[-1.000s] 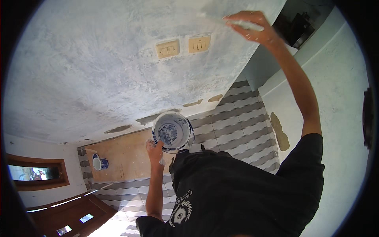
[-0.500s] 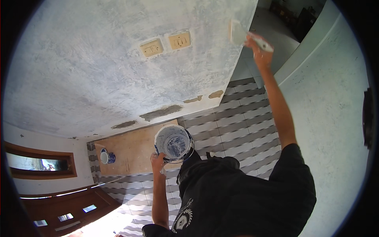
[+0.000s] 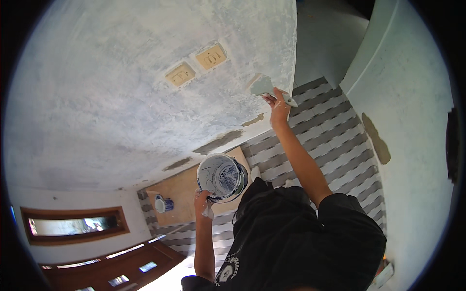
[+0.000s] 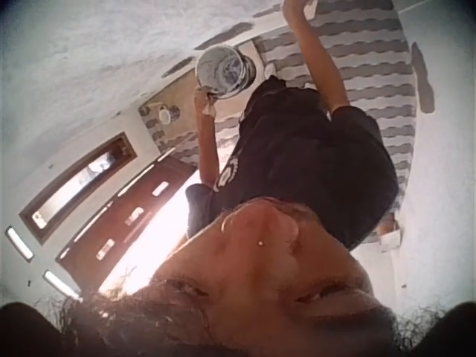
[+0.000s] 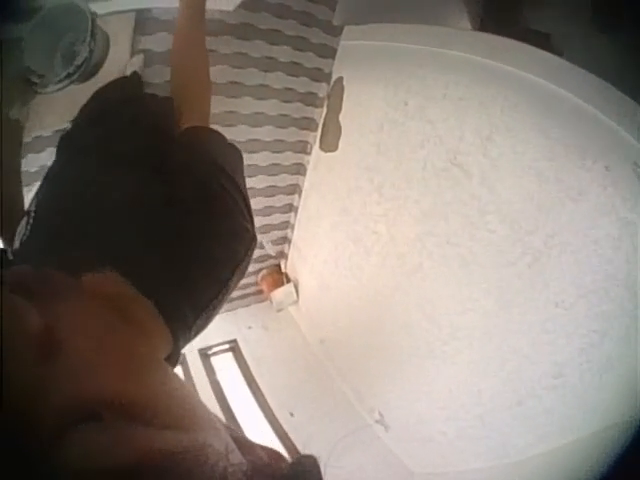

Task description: Applying plaster or putty to a wall using a scraper and a brush.

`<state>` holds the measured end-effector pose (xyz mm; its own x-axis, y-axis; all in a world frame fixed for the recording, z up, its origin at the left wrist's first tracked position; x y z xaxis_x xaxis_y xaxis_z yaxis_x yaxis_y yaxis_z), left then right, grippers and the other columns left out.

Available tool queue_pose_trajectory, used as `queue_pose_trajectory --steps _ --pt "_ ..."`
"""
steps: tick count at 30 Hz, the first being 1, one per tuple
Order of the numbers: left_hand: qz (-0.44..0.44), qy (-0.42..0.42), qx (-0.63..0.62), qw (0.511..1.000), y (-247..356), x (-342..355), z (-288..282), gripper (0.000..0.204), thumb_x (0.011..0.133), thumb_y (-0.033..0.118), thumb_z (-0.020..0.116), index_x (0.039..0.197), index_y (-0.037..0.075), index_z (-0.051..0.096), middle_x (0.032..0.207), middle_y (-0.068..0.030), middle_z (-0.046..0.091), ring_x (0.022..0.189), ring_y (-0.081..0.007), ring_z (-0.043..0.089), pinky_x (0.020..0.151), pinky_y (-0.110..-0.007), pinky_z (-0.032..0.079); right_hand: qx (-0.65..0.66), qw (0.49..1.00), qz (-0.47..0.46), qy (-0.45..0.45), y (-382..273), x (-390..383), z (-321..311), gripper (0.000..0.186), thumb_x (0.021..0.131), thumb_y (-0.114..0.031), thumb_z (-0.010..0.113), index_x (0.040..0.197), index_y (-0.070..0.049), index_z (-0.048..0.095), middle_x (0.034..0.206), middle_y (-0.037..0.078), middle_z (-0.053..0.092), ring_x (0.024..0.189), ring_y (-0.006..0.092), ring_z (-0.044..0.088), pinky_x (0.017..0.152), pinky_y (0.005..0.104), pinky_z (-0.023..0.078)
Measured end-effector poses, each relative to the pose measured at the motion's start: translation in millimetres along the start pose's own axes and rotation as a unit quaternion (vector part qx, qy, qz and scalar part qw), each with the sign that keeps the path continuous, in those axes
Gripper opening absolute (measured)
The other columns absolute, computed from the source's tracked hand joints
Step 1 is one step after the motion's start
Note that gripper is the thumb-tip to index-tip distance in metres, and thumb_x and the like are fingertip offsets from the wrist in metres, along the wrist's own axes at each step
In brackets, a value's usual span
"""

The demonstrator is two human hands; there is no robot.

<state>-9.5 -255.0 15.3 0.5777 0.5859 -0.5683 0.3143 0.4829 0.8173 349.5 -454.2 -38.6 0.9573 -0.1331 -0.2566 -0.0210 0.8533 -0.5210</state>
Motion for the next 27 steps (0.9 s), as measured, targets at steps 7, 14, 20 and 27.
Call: queue_pose_trajectory --steps 7,14,20,27 --pt "0.038 -0.015 0.064 0.997 73.5 66.0 -25.0 0.028 0.069 0.004 0.059 0.097 0.005 0.052 0.088 -0.0059 0.06 0.076 -0.0168 0.06 0.068 -0.032 0.05 0.067 0.997 -0.031 -0.004 54.0 -34.8 68.3 0.036 0.092 -0.017 0.057 0.124 -0.001 0.051 0.092 0.009 0.063 0.074 0.0151 0.065 0.069 0.0289 0.056" --pt "0.061 -0.056 0.117 0.99 135.5 120.3 -40.0 0.029 0.069 0.003 0.058 0.098 0.0 0.055 0.091 -0.0087 0.062 0.083 -0.0205 0.061 0.078 -0.03 0.048 0.117 0.988 -0.099 0.014 98.0 -41.3 109.4 0.038 0.094 -0.016 0.055 0.126 0.003 0.048 0.091 0.01 0.063 0.073 0.0128 0.063 0.074 0.0248 0.053" --pt "0.035 -0.088 0.123 0.988 161.8 160.7 -37.4 0.028 0.069 -0.001 0.058 0.096 0.002 0.053 0.086 -0.006 0.06 0.078 -0.0163 0.058 0.074 -0.028 0.046 0.036 0.987 -0.151 0.039 127.9 -32.1 106.2 0.033 0.095 -0.014 0.054 0.119 0.007 0.05 0.091 0.013 0.063 0.076 0.0163 0.064 0.074 0.0302 0.055" --pt "0.023 -0.147 0.108 0.983 169.8 186.1 -22.8 0.027 0.071 -0.002 0.057 0.097 0.001 0.053 0.086 -0.0076 0.061 0.078 -0.0176 0.06 0.074 -0.029 0.048 0.022 0.987 -0.156 0.023 128.4 -30.4 113.8 0.025 0.095 -0.018 0.053 0.107 0.004 0.053 0.095 0.016 0.064 0.081 0.025 0.067 0.076 0.0357 0.056"
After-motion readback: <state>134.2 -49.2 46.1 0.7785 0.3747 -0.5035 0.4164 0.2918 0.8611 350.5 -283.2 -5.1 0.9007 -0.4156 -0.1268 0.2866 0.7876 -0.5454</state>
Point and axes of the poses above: each hand's wrist, its own x-axis towards the middle knuckle, its own z-axis out of the palm, y = z × x, the point moved 2 cm from there along x, towards the middle knuckle
